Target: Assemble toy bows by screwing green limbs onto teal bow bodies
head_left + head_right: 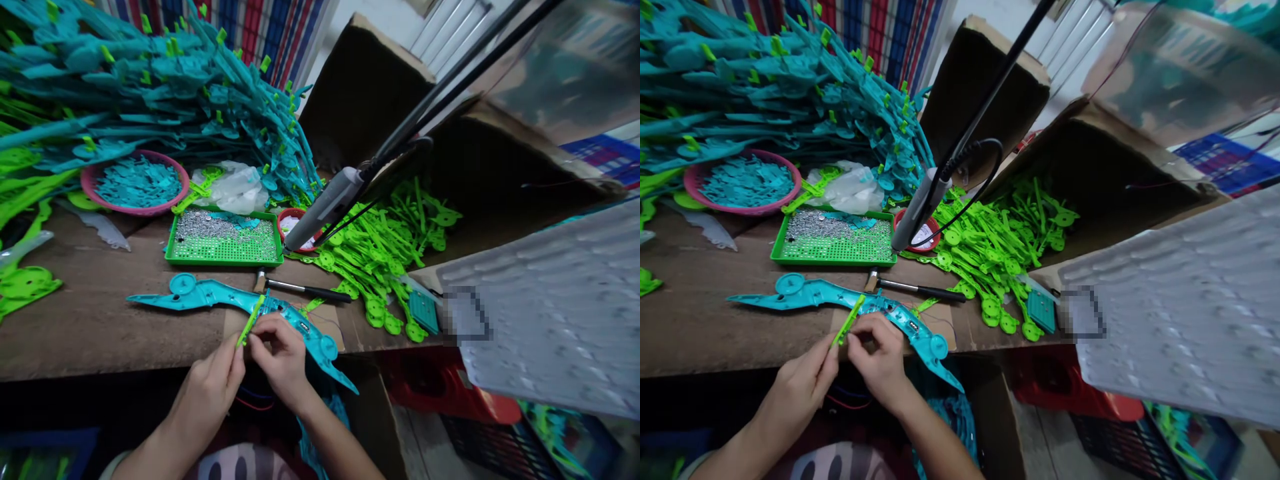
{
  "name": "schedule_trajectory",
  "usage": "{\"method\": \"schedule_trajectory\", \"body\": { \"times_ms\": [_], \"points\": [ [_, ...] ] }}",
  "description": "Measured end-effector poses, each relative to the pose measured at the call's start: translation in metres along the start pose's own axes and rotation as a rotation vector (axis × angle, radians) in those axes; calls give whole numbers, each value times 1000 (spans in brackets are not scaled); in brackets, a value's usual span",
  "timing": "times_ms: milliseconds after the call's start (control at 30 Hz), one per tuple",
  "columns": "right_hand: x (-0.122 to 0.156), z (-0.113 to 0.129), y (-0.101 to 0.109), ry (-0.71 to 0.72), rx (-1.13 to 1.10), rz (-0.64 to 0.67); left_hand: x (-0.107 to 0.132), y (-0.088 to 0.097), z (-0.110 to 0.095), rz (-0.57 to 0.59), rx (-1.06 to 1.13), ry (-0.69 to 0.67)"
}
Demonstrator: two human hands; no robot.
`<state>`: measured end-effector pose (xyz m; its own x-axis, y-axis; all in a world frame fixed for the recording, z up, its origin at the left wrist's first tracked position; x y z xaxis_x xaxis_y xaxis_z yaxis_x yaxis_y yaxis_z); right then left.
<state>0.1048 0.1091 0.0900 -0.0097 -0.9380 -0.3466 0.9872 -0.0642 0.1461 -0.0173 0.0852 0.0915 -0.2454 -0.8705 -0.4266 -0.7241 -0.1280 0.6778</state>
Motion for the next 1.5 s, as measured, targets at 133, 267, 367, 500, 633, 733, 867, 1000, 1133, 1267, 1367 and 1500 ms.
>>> {"method": "schedule_trajectory", "body": {
  "times_ms": [133, 267, 367, 500, 633, 733, 867, 1000, 1133, 1267, 1367, 1500],
  "points": [
    [1, -3, -2, -71, 53, -7, 7, -1, -13, -78, -196, -165],
    [1, 16, -7, 94, 214, 31, 8, -5, -11, -50, -268, -180],
    [0, 0, -5, -97, 123, 32, 7, -5, -8, -52, -265, -152],
    [1, -18, -6, -307, -15, 16, 5, -5, -5, -71, -212, -123],
    [-3, -11, -5, -254, 131, 12, 4, -3, -7, -94, -203, -133],
    [-5, -7, -10, -228, 161, 71, 2, 5, -6, -114, -173, -114],
    [-3, -21, -11, -380, -48, 95, -2, 5, 5, -12, 7, 21],
    [-1, -31, -10, -529, -265, 57, 0, -1, 14, 55, 131, 126],
    [5, -42, -12, -675, -348, 77, 2, -3, 18, 65, 133, 156],
    [13, -53, -20, -808, -509, 113, 0, -5, 17, 84, 121, 144],
    [15, -55, -23, -841, -606, 111, -2, -5, 13, 90, 111, 120],
    [16, -55, -21, -844, -650, 65, -3, -6, 10, 95, 81, 96]
  ]
}}
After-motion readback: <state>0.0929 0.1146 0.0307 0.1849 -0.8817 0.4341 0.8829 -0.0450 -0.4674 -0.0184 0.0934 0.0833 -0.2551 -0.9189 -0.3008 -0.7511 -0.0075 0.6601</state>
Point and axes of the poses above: each hand's wrist, its own x-axis away from the middle knuckle, its own y-axis out of the back of the hand, z = x × y, the point moved 10 cm from there along -x, towards the middle knuckle, and after that the axes turned 8 degrees about -x, right-handed, at the moved point
